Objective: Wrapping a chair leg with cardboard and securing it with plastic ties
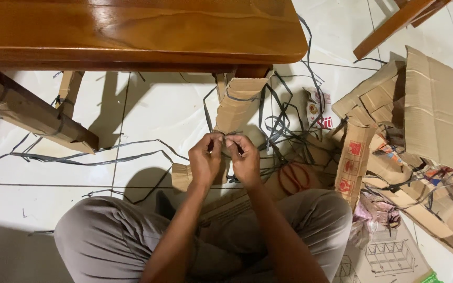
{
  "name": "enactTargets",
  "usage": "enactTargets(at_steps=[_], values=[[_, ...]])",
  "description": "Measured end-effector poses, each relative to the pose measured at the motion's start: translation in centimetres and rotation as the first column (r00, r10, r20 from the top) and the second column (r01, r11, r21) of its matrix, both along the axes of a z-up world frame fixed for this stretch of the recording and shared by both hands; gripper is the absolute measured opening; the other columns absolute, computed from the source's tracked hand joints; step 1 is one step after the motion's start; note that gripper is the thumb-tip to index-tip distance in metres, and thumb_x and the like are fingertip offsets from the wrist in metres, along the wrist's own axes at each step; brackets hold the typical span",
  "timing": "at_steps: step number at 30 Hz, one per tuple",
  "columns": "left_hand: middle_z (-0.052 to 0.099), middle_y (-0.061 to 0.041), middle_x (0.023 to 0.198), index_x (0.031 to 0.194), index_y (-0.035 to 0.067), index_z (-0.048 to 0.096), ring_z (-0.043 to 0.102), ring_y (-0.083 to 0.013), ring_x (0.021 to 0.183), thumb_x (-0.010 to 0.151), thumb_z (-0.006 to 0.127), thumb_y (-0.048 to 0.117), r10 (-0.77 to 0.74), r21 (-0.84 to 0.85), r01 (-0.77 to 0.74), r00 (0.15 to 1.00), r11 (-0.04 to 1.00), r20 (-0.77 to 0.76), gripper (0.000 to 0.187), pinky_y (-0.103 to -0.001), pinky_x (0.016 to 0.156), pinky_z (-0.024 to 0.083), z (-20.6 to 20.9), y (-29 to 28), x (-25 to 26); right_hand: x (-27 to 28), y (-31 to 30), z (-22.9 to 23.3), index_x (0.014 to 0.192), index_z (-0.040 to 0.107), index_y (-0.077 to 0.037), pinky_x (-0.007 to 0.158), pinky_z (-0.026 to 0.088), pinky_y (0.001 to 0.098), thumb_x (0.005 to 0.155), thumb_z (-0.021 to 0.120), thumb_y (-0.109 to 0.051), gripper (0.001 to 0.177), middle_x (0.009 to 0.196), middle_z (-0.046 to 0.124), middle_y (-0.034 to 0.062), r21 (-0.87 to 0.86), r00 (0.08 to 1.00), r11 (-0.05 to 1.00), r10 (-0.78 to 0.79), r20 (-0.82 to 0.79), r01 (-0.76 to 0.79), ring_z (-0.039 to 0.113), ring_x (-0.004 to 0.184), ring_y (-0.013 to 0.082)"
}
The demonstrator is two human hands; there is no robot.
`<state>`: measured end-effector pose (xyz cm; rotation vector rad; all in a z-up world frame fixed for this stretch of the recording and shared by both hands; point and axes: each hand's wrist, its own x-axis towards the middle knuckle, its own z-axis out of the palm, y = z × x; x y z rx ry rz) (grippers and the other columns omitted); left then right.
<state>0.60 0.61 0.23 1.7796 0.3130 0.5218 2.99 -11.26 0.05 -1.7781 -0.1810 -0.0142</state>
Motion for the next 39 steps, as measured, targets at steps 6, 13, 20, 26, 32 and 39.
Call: enactTargets(at_steps=[6, 13, 20, 26, 32, 39], values=[[0.072, -0.019, 0.080, 0.093, 0.007, 0.068, 0.073, -0.0388, 0.078, 0.099, 0.062, 0.008, -0.011, 0.154, 0.007, 1.000, 0.988, 0.021, 0.009, -0.045, 0.065, 0.061, -1.6, 0.4, 1.6, 0.0, 0.0, 0.1, 0.105, 0.075, -0.006, 0.077, 0.054, 0.0375, 0.098, 0.067, -0.009, 0.010, 0.079, 0.072, 0.0089, -0.034, 0.995, 0.995, -0.096, 0.029, 0.097, 0.058, 0.075, 0.0141], [0.069, -0.022, 0.082, 0.094, 0.005, 0.063, 0.071, -0.0417, 0.080, 0.099, 0.059, 0.007, 0.033, 0.082, -0.033, 0.999, 0.996, 0.008, 0.007, -0.045, 0.065, 0.062, -0.9, -0.1, 1.8, 1.1, -1.1, -2.8, 0.098, 0.077, -0.013, 0.068, 0.053, 0.0353, 0.096, 0.070, -0.011, 0.008, 0.072, 0.070, 0.0093, -0.172, 0.958, 0.948, -0.244, 0.148, 0.268, 0.065, 0.069, 0.0214], [0.069, -0.017, 0.083, 0.096, 0.005, 0.066, 0.071, -0.0316, 0.083, 0.097, 0.066, 0.011, -0.018, -0.098, 0.020, 1.000, 0.995, 0.026, 0.006, -0.043, 0.071, 0.063, -0.8, -0.1, 1.5, -0.2, -0.9, -3.8, 0.099, 0.074, -0.008, 0.068, 0.053, 0.0412, 0.096, 0.070, -0.012, 0.007, 0.071, 0.068, 0.0134, -0.166, 0.971, 0.959, -0.215, 0.101, 0.230, 0.063, 0.068, 0.0263], [0.067, -0.015, 0.080, 0.095, 0.006, 0.068, 0.068, -0.0267, 0.081, 0.096, 0.070, 0.013, -0.015, -0.146, 0.017, 1.000, 0.989, 0.020, 0.007, -0.042, 0.073, 0.063, -1.2, -0.5, 1.7, -0.7, -0.5, -2.5, 0.095, 0.071, -0.009, 0.068, 0.055, 0.0442, 0.097, 0.066, -0.013, 0.007, 0.072, 0.069, 0.0159, -0.283, 0.980, 0.946, -0.116, 0.159, 0.158, 0.070, 0.072, 0.0351], [0.067, -0.017, 0.082, 0.093, 0.005, 0.069, 0.068, -0.0285, 0.085, 0.097, 0.069, 0.009, 0.030, -0.191, -0.021, 0.998, 0.981, 0.048, 0.005, -0.045, 0.076, 0.063, -1.2, -1.0, 1.7, -0.4, -0.2, -2.0, 0.098, 0.070, -0.010, 0.071, 0.053, 0.0505, 0.095, 0.055, -0.005, 0.016, 0.076, 0.071, 0.0190, -0.260, 0.998, 0.964, -0.043, 0.051, 0.055, 0.069, 0.073, 0.0413], [0.066, -0.016, 0.080, 0.091, 0.006, 0.071, 0.067, -0.0240, 0.084, 0.096, 0.070, 0.007, 0.116, -0.251, -0.098, 0.992, 0.963, 0.054, 0.006, -0.042, 0.077, 0.064, -0.2, -1.7, 1.5, -1.3, 0.0, -0.6, 0.088, 0.067, -0.015, 0.071, 0.056, 0.0421, 0.094, 0.052, -0.003, 0.020, 0.074, 0.071, 0.0121, -0.284, 0.993, 0.956, -0.043, 0.114, 0.074, 0.070, 0.071, 0.0353]])
